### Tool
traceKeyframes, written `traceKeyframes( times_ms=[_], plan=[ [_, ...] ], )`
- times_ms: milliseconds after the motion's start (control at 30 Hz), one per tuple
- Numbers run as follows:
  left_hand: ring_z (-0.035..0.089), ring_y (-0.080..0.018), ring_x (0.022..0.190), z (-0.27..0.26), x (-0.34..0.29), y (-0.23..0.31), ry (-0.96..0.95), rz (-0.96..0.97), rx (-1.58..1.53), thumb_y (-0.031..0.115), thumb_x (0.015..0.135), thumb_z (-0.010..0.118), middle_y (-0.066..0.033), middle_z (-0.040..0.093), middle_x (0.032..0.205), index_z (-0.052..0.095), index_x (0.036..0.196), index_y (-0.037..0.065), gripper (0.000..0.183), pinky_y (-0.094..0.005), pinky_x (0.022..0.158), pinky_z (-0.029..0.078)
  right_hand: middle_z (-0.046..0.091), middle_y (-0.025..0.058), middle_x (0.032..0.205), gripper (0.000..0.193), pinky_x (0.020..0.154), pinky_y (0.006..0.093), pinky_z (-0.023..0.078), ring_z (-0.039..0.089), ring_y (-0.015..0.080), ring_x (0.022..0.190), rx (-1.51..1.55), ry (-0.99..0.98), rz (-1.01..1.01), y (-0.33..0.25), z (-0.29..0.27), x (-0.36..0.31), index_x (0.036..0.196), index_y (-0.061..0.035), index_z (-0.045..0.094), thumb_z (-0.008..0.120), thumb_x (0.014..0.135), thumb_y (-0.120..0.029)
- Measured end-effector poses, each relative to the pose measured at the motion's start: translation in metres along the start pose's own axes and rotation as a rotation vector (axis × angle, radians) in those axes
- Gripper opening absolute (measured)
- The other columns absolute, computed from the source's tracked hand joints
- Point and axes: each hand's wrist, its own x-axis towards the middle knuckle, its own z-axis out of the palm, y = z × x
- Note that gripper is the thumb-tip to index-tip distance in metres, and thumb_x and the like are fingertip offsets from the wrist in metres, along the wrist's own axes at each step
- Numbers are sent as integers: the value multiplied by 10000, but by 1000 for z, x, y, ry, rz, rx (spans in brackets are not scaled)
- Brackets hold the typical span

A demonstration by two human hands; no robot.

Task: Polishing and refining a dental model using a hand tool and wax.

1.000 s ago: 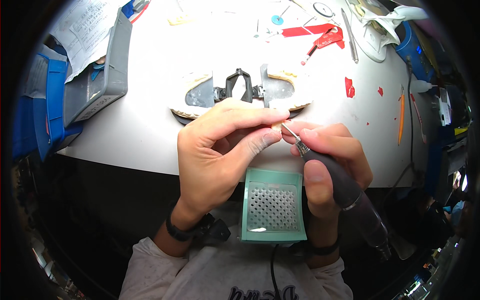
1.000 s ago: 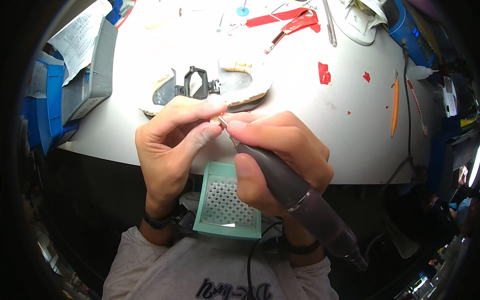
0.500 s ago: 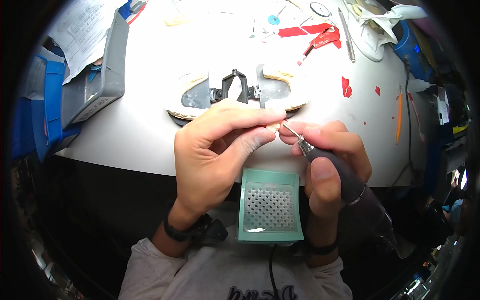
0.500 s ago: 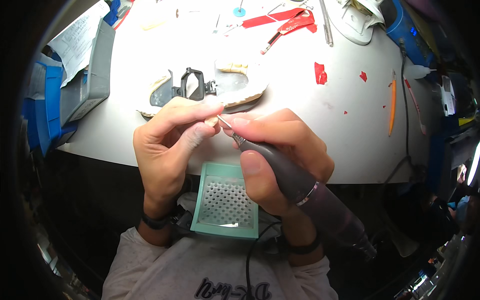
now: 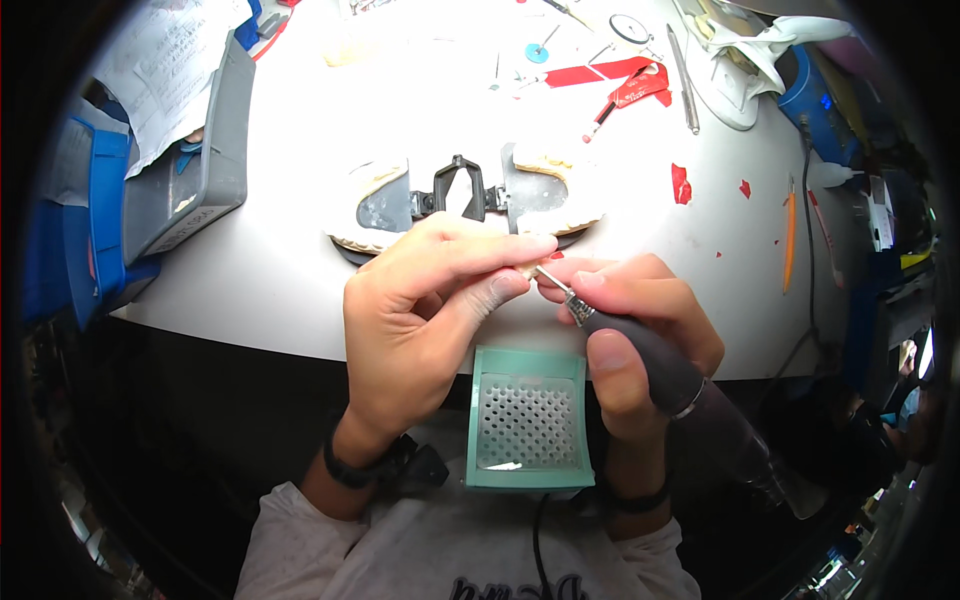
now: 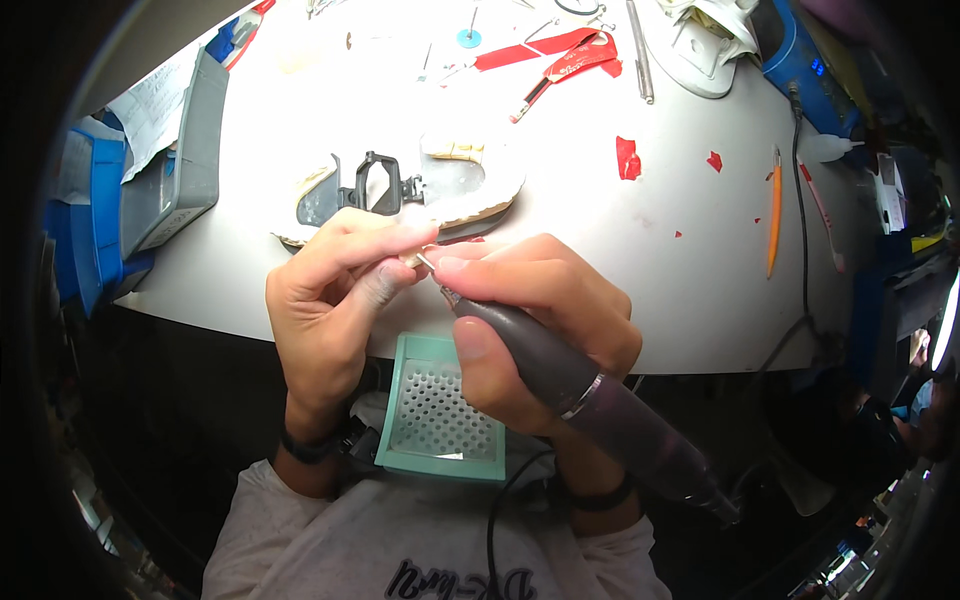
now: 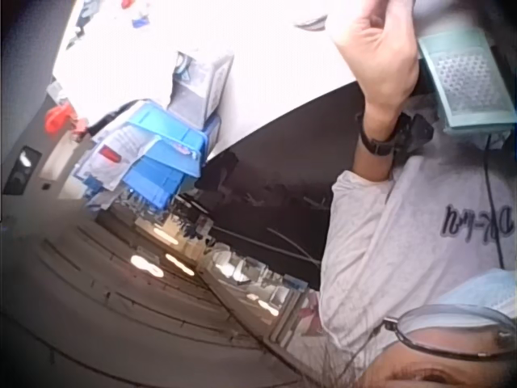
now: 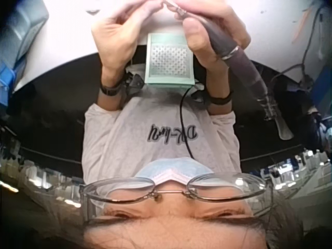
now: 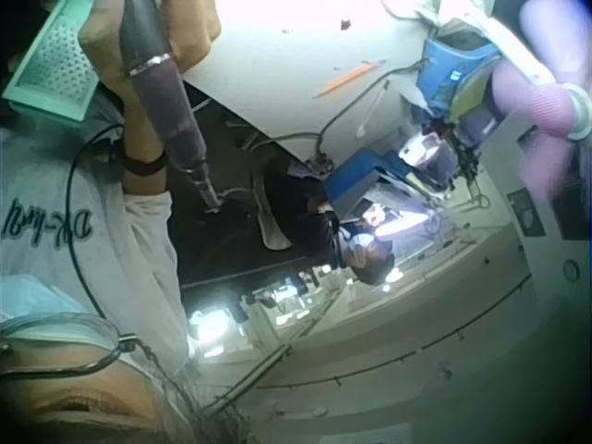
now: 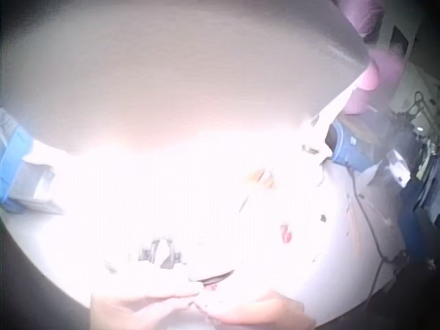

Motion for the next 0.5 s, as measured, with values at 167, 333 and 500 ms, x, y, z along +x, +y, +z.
traceKeyframes(
  times_ms=[167, 333, 500],
  plan=[
    [656, -151, 904, 0, 0, 5, -27, -40, -6, -108, 892, 645, -127, 701, 1022, 735, 1095, -51, 228, -266, 828, 508, 734, 204, 929, 260, 789, 349, 591, 735, 266, 888, -22, -11, 23, -2, 0, 1, 1031, 50, 705, 692, 778, -8],
    [674, -156, 912, -1, 0, 1, -10, 5, 24, -91, 862, 695, -121, 733, 1020, 758, 1094, -11, 253, -265, 806, 517, 734, 212, 939, 255, 784, 353, 593, 737, 270, 892, -18, -28, 43, -4, 0, 1, 1031, 46, 705, 690, 785, -18],
    [687, -155, 967, 2, -3, 1, 20, -82, -126, -86, 890, 691, -120, 731, 1040, 733, 1105, -37, 224, -272, 866, 534, 727, 235, 966, 262, 757, 344, 591, 729, 257, 857, 28, 8, -12, -1, 0, 2, 1055, 43, 690, 671, 802, -23]
  ],
)
